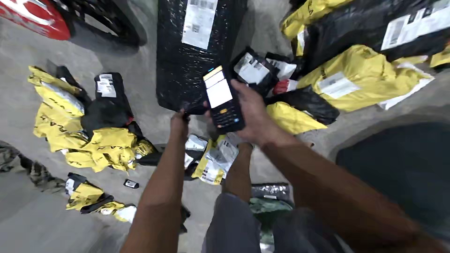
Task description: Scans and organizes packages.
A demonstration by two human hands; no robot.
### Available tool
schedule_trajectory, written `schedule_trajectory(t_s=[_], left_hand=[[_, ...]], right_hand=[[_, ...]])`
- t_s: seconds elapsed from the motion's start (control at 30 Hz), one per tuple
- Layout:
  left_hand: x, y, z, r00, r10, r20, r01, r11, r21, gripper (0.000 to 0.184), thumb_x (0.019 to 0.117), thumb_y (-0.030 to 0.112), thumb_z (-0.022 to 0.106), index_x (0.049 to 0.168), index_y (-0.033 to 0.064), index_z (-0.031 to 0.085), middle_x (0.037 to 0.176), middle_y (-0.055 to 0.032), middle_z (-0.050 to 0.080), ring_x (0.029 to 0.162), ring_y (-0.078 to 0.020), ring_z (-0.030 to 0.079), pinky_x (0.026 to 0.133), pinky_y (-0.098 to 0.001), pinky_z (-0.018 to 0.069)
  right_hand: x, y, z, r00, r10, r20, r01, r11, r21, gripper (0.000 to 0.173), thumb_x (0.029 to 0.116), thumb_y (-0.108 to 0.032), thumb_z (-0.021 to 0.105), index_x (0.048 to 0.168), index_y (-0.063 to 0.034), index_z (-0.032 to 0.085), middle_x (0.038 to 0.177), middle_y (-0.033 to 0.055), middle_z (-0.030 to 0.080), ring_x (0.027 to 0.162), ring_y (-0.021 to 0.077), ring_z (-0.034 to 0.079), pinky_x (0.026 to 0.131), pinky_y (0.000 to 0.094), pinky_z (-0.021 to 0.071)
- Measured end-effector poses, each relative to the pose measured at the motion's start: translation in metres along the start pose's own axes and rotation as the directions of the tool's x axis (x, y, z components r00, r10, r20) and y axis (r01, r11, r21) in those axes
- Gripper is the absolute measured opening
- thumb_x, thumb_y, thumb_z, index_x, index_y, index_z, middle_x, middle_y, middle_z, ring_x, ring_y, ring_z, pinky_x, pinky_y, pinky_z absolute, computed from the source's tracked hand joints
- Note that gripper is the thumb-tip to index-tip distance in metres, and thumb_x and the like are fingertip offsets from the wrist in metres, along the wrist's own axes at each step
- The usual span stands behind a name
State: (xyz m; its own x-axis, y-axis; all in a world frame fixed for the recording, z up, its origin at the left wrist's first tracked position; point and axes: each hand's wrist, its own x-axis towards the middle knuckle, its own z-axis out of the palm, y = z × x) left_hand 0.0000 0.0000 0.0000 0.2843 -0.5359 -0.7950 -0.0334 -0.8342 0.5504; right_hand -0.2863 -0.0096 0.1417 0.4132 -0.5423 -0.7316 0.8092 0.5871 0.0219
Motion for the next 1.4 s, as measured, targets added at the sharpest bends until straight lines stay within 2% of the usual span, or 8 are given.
schedule_trajectory(t_s=[0.27,0.37,0.53,0.7,0.87,1.07,1.23,1.4], left_hand=[[-0.079,-0.109,-0.158,0.87,-0.148,-0.471,0.433,0.688,0.583,0.039,0.1079,0.027,0.049,0.131,-0.003,0.059,0.117,-0.0198,0.064,0.098,-0.0265,0.063,0.087,-0.0456,0.054],[-0.121,-0.124,-0.1,0.867,0.046,-0.495,0.361,0.626,0.691,0.053,0.1019,0.026,0.061,0.141,-0.008,0.048,0.136,-0.0306,0.056,0.124,-0.0399,0.058,0.105,-0.0537,0.049],[-0.088,-0.133,0.081,0.987,0.031,0.155,-0.129,0.726,0.676,0.054,0.1023,0.028,0.06,0.144,-0.0022,0.044,0.126,-0.0212,0.063,0.113,-0.028,0.065,0.097,-0.0468,0.0557],[0.007,-0.126,0.193,0.959,-0.282,0.021,0.254,0.891,0.375,0.052,0.1008,0.04,0.061,0.139,0.0061,0.055,0.124,-0.0146,0.066,0.108,-0.0248,0.066,0.089,-0.0433,0.0579],[-0.012,-0.069,0.188,0.97,0.209,0.127,-0.243,0.877,0.415,0.012,0.0961,0.001,0.051,0.092,0.0017,0.061,0.088,-0.0072,0.07,0.081,-0.0155,0.066,0.075,-0.034,0.0561],[-0.034,-0.079,0.191,0.961,-0.265,0.08,0.205,0.874,0.44,0.073,0.0977,0.06,0.059,0.151,0.0121,0.046,0.14,-0.0121,0.058,0.125,-0.0272,0.059,0.101,-0.0484,0.0529],[-0.05,-0.083,0.232,0.985,0.054,0.164,-0.118,0.907,0.405,0.038,0.087,0.004,0.065,0.123,-0.0023,0.055,0.104,-0.0149,0.069,0.09,-0.0233,0.07,0.076,-0.0431,0.0624],[-0.108,-0.031,0.178,0.927,0.325,0.189,-0.368,0.676,0.639,0.04,0.0892,0.003,0.062,0.129,-0.0017,0.055,0.116,-0.0108,0.068,0.106,-0.0142,0.068,0.092,-0.0375,0.0597]], right_hand=[[-0.117,0.027,-0.162,0.879,-0.112,-0.463,0.053,0.989,-0.138,0.056,0.1069,-0.056,0.025,0.139,-0.0191,0.053,0.116,0.0144,0.069,0.093,0.0301,0.071,0.074,0.0477,0.0616],[-0.12,0.064,-0.185,0.82,-0.054,-0.57,0.087,0.996,0.032,0.063,0.1054,-0.06,0.022,0.137,-0.0143,0.052,0.11,0.0203,0.069,0.087,0.0337,0.071,0.071,0.0491,0.061],[-0.098,0.112,-0.205,0.915,0.143,-0.377,-0.026,0.953,0.301,0.062,0.1068,-0.057,0.02,0.137,-0.0131,0.05,0.112,0.0215,0.067,0.093,0.0349,0.07,0.077,0.0491,0.0609],[-0.093,0.105,-0.222,0.936,0.246,-0.251,-0.184,0.951,0.248,0.062,0.1076,-0.055,0.02,0.138,-0.0108,0.051,0.111,0.0231,0.067,0.089,0.0341,0.071,0.075,0.0466,0.0613],[-0.118,0.061,-0.246,0.909,0.314,-0.276,-0.344,0.936,-0.069,0.061,0.1084,-0.055,0.023,0.135,-0.0108,0.056,0.106,0.0164,0.071,0.085,0.0266,0.072,0.072,0.0394,0.0623],[-0.133,0.051,-0.271,0.887,0.271,-0.374,-0.339,0.932,-0.13,0.057,0.1077,-0.057,0.027,0.139,-0.0165,0.052,0.112,0.0145,0.07,0.088,0.0286,0.072,0.073,0.0421,0.0621],[-0.142,0.038,-0.277,0.875,0.366,-0.316,-0.425,0.895,-0.138,0.059,0.1086,-0.055,0.025,0.137,-0.0127,0.055,0.11,0.0154,0.071,0.085,0.0273,0.072,0.071,0.0401,0.0622],[-0.152,0.025,-0.291,0.89,0.43,-0.151,-0.453,0.873,-0.184,0.062,0.1079,-0.056,0.024,0.137,-0.0114,0.057,0.112,0.0177,0.071,0.089,0.0289,0.073,0.074,0.0408,0.0626]])
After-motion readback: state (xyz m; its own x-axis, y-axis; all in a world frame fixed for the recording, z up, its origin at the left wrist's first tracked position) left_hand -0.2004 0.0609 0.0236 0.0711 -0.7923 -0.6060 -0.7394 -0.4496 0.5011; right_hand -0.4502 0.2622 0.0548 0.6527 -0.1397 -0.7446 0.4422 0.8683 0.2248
